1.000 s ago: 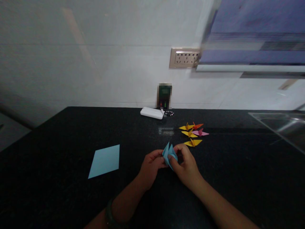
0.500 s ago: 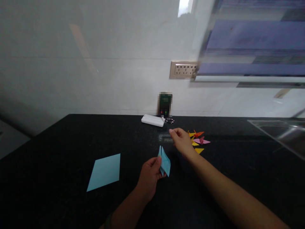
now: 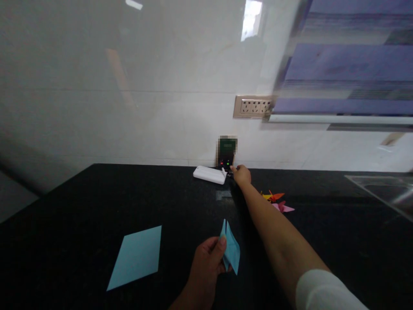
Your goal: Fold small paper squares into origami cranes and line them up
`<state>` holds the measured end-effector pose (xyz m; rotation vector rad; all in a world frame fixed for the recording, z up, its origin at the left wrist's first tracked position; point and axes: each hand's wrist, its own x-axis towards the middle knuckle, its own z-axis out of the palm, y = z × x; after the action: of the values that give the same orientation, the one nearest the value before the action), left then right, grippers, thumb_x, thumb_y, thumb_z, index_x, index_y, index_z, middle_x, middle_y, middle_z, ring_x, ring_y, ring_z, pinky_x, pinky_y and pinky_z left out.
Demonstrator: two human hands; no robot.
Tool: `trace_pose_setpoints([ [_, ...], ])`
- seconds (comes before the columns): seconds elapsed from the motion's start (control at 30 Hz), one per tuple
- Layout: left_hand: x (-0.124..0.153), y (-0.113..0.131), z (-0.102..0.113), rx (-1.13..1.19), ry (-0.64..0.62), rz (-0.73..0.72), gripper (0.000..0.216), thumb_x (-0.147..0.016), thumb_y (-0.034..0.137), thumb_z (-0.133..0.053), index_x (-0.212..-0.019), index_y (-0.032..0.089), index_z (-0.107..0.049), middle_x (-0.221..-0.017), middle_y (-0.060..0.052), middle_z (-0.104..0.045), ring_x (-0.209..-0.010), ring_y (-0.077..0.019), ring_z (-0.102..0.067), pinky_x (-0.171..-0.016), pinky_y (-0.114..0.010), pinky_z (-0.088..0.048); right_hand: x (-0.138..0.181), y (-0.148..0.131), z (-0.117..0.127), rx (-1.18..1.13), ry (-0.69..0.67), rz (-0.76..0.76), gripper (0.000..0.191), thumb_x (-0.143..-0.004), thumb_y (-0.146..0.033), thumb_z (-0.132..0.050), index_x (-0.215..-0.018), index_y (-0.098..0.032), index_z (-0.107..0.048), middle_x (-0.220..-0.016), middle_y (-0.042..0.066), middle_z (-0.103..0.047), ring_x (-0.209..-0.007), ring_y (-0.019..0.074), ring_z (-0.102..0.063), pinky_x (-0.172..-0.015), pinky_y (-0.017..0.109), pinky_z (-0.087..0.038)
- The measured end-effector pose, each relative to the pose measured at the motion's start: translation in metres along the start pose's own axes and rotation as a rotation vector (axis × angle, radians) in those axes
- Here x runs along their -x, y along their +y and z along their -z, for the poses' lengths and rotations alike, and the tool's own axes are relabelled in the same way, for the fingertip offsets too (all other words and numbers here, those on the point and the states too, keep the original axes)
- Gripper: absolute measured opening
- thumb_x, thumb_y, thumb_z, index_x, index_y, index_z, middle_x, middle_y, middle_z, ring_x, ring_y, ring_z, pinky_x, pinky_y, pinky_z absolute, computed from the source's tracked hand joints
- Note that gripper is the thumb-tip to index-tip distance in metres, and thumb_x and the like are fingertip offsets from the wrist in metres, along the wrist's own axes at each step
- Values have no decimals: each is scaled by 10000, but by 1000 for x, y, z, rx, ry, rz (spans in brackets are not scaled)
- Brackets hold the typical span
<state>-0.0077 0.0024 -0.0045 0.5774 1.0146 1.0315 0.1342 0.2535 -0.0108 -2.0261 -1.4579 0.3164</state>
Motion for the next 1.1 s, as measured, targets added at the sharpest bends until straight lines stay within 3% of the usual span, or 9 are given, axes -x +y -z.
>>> trace_pose_setpoints([
  [0.17, 0, 0, -1, -23, 19, 16, 354, -639, 462, -617, -658, 115, -551, -581, 0, -491, -514, -93, -456, -514, -242, -395, -9, -4, -7, 39, -10, 19, 513, -752, -515, -466, -1027, -96, -576, -999, 176, -606, -950, 245, -559, -756, 294, -409],
  [0.37, -2, -4, 1, -37, 1, 9, 337, -671, 454, -590, -650, 120, -550, -553, 10, -476, -485, -82, -439, -484, -226, -376, -12, -11, -13, 66, 16, 46, 698, -633, -656, -490, -1030, -86, -555, -1026, 199, -568, -967, 265, -537, -771, 328, -410],
  [0.6, -5, -7, 4, -58, 13, 39, 362, -654, 471, -598, -679, 112, -555, -554, 6, -481, -496, -94, -453, -492, -239, -388, -16, -16, -25, 71, 23, 57, 710, -615, -688, -468, -995, -96, -566, -991, 200, -581, -939, 292, -549, -742, 369, -428],
  [0.77, -3, -6, 3, -65, 12, 23, 361, -670, 470, -583, -664, 112, -539, -548, 11, -465, -497, -90, -447, -495, -234, -384, -19, -10, -27, 58, 7, 113, 630, -697, -649, -409, -984, -113, -574, -969, 173, -602, -918, 270, -564, -731, 333, -431],
  [0.97, -3, -8, 4, -62, 3, 30, 349, -684, 458, -576, -675, 111, -543, -561, 11, -470, -501, -81, -445, -515, -234, -389, -25, -2, -26, 37, -17, 184, 396, -828, -428, -373, -1003, -132, -570, -1013, 140, -604, -952, 220, -554, -768, 281, -406],
  [1.1, -5, -9, 6, -48, -15, 26, 336, -699, 446, -565, -685, 110, -550, -569, 7, -481, -504, -77, -450, -515, -224, -376, -27, 0, -27, 25, -26, 196, 384, -837, -409, -364, -1008, -133, -568, -1008, 137, -610, -945, 223, -558, -760, 288, -407],
])
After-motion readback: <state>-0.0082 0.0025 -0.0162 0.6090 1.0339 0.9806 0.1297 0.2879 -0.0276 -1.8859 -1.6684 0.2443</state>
